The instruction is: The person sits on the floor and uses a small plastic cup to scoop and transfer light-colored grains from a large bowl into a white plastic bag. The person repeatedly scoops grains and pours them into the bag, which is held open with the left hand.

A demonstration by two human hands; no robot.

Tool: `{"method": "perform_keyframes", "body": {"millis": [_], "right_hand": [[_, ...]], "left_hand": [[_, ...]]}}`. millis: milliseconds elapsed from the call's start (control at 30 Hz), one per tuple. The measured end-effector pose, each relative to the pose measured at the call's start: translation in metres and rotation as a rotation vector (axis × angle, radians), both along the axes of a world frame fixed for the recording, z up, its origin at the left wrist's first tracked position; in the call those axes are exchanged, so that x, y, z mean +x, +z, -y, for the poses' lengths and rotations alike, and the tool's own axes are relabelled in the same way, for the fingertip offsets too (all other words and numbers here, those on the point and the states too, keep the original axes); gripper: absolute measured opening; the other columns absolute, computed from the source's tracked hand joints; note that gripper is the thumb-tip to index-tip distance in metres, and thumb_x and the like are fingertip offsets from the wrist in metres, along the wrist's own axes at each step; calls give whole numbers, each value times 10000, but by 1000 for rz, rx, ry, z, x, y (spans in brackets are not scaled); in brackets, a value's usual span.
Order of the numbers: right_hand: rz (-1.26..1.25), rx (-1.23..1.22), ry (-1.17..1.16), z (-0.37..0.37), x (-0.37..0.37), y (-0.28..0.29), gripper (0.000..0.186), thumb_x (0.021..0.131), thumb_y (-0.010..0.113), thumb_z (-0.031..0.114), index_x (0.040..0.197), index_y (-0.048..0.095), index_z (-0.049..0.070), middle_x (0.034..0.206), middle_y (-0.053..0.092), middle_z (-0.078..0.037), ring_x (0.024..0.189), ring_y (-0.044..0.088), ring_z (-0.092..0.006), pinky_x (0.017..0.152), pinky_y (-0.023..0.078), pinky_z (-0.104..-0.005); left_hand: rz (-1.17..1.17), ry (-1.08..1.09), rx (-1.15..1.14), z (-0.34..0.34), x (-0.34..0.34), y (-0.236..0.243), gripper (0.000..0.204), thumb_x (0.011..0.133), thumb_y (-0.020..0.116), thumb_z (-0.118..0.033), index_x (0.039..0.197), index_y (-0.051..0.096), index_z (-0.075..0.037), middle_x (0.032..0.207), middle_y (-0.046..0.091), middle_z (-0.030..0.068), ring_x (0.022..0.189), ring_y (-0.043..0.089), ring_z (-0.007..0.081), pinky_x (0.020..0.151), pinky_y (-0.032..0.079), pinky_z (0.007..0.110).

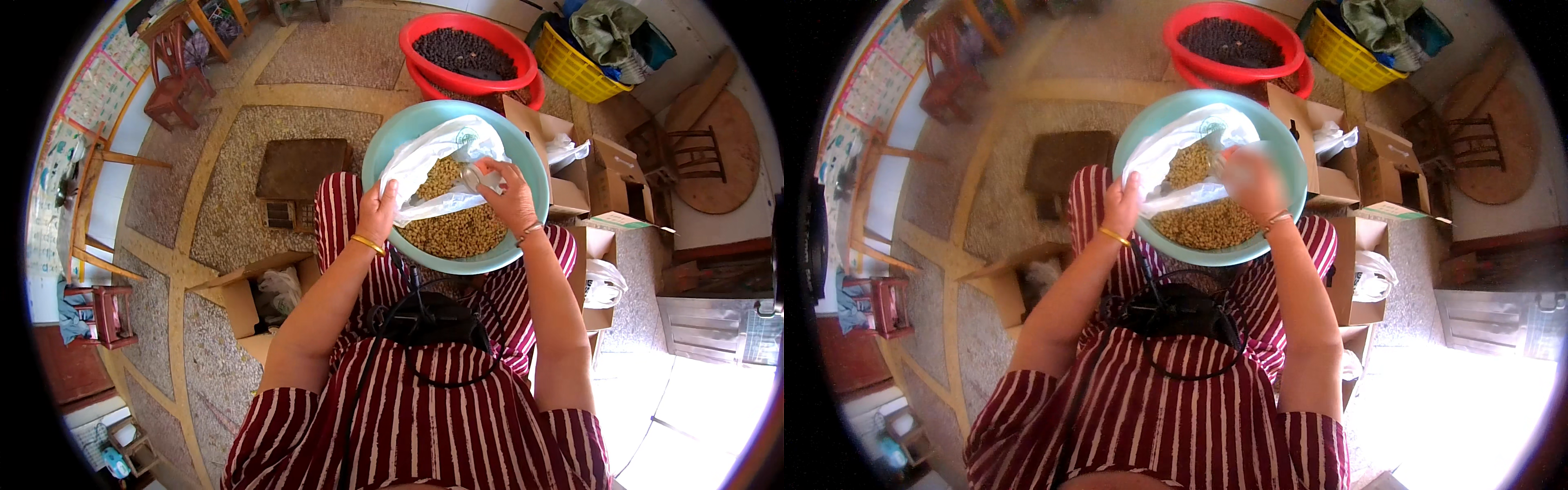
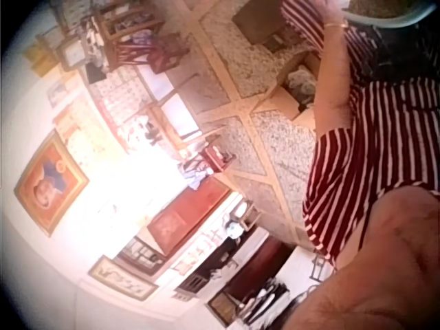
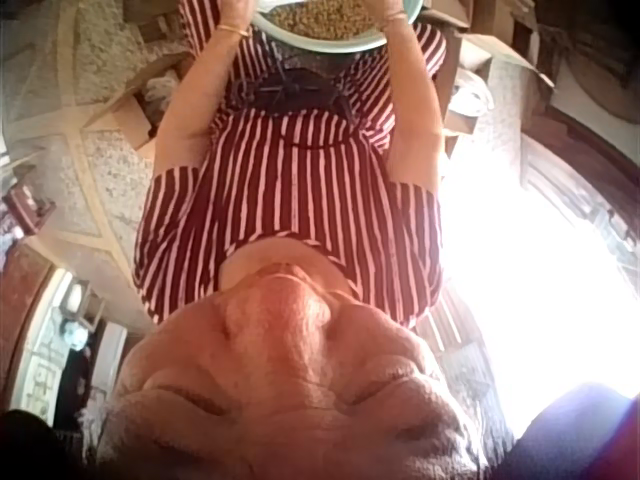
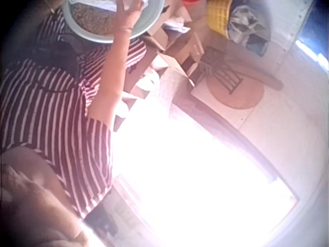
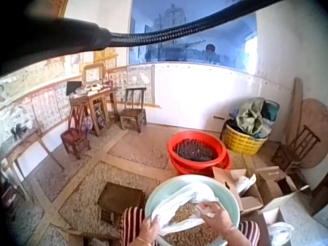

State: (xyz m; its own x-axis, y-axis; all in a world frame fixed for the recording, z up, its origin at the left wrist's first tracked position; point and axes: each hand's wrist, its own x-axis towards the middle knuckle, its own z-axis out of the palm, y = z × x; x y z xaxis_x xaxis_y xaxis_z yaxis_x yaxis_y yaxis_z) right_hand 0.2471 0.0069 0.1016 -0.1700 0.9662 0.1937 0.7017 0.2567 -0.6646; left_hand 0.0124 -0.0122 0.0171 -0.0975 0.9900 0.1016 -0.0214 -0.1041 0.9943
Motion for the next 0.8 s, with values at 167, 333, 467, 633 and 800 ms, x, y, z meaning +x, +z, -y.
{"method": "perform_keyframes", "body": {"millis": [167,333,467,633,800], "right_hand": [[139,-224,120,9,22,4,399,676,656,208,1053,569,111,1022,552,-116,949,535,-278,818,441,-361],[554,-376,-64,-3,23,-10,280,698,619,187,968,563,136,1003,513,-116,969,511,-298,837,426,-390],[642,-341,-3,-12,36,-39,230,723,582,138,951,548,143,1023,494,-110,997,494,-294,853,422,-393],[676,-420,7,-21,31,-56,269,724,570,101,991,546,121,1066,502,-125,1022,488,-290,866,422,-384],[699,-521,106,-22,10,-29,345,707,592,128,1040,534,57,1084,522,-182,1000,519,-314,840,445,-386]], "left_hand": [[42,36,6,-3,-2,-13,395,912,445,-335,1013,561,29,826,562,30,745,491,90,678,415,228],[43,27,-10,-3,-2,-8,416,913,432,-352,1021,557,29,844,578,37,766,512,100,690,422,235],[27,23,-36,-1,-3,-4,408,910,440,-349,1017,559,27,837,576,34,755,510,95,678,423,234],[81,8,-42,-1,-2,-5,386,908,455,-326,1013,556,31,840,573,32,753,504,85,672,421,224],[103,7,-7,2,-1,3,370,909,455,-304,1022,553,34,851,576,38,758,506,87,684,424,226]]}}
